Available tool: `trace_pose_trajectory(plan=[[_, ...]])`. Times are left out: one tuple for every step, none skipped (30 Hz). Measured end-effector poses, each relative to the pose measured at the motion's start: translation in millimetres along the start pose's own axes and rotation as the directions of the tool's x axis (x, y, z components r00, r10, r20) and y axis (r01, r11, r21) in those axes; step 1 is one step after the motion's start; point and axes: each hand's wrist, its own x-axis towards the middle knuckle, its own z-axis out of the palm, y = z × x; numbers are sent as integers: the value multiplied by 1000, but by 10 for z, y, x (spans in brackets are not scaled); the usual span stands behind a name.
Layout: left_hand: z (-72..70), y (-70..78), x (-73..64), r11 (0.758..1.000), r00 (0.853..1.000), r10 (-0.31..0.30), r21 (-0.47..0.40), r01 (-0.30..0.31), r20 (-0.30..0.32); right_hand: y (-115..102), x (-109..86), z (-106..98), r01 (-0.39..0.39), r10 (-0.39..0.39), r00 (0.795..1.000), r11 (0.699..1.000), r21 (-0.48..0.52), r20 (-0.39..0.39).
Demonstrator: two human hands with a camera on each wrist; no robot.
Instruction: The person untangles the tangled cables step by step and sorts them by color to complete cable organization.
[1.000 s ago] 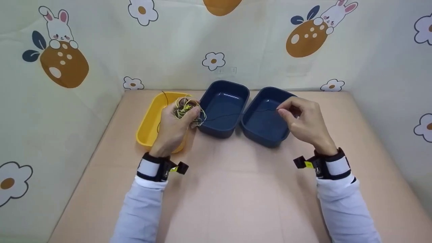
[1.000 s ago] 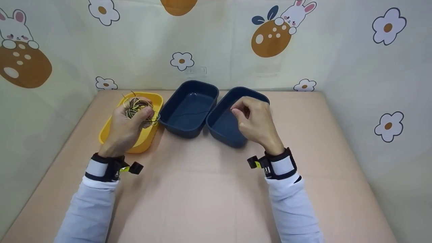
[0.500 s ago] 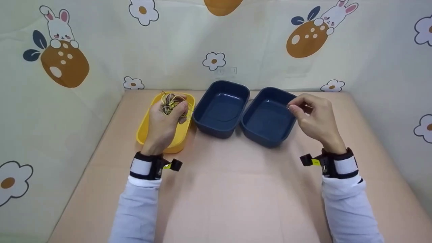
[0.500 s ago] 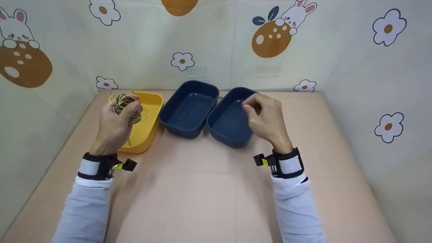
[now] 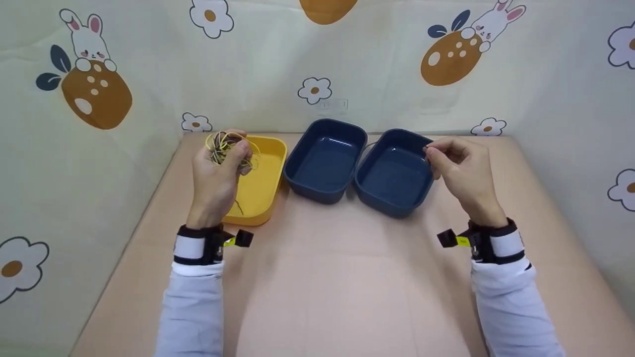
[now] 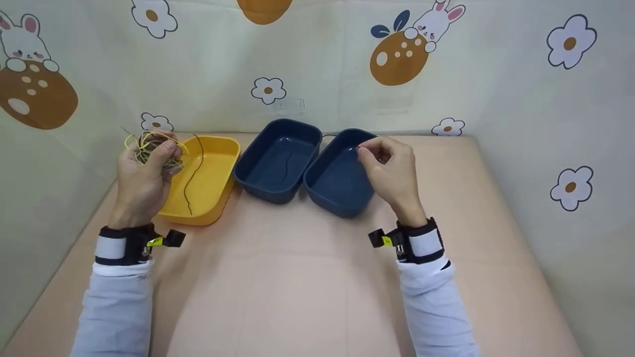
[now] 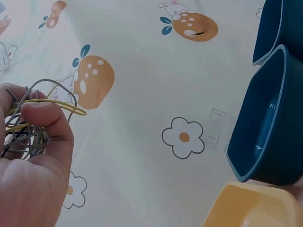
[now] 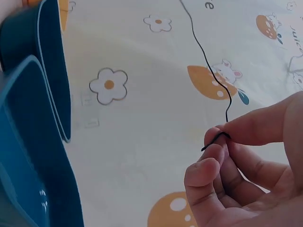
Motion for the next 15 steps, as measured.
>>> trace_pose_trajectory(plan=[[-10, 16, -1, 1000, 1000, 6, -9, -6, -4, 0, -9, 69, -6, 6, 1000, 1000, 28, 9], [-21, 28, 0, 1000, 1000, 11, -17, -11, -9, -2, -18, 146, -11, 10, 1000, 999, 54, 18], [-32, 40, 2, 1000, 1000, 17, -19, -17, -11, -2, -26, 229, -15, 13, 1000, 997, 79, 28], [-40, 53, 4, 999, 1000, 23, -23, -23, -13, -1, -34, 317, -14, 10, 999, 995, 102, 39], [-49, 62, 9, 999, 999, 30, -31, -30, -13, -4, -41, 408, -10, 4, 999, 992, 124, 47], [-59, 71, 15, 999, 999, 36, -34, -36, -14, -11, -47, 503, -4, -4, 999, 989, 145, 54], [-70, 78, 19, 998, 999, 45, -38, -45, -17, -20, -50, 603, 8, -18, 998, 987, 162, 58], [-82, 85, 24, 998, 999, 50, -43, -51, -21, -30, -48, 706, 24, -35, 998, 984, 179, 61], [-93, 91, 27, 997, 998, 53, -50, -55, -26, -42, -46, 810, 39, -52, 996, 981, 188, 67], [-104, 96, 30, 997, 998, 56, -57, -58, -32, -57, -42, 918, 48, -63, 995, 980, 194, 76], [-115, 100, 31, 996, 998, 56, -62, -59, -39, -73, -35, 1028, 48, -67, 994, 979, 196, 89], [-127, 104, 31, 996, 997, 54, -65, -57, -49, -89, -27, 1140, 42, -64, 992, 980, 196, 104], [-138, 107, 31, 996, 997, 54, -66, -57, -57, -103, -15, 1253, 31, -56, 991, 981, 194, 123], [-149, 109, 30, 996, 997, 53, -66, -57, -62, -118, -3, 1364, 19, -47, 989, 983, 185, 143], [-158, 109, 30, 996, 996, 54, -67, -58, -66, -134, 9, 1473, 4, -32, 986, 986, 167, 163]])
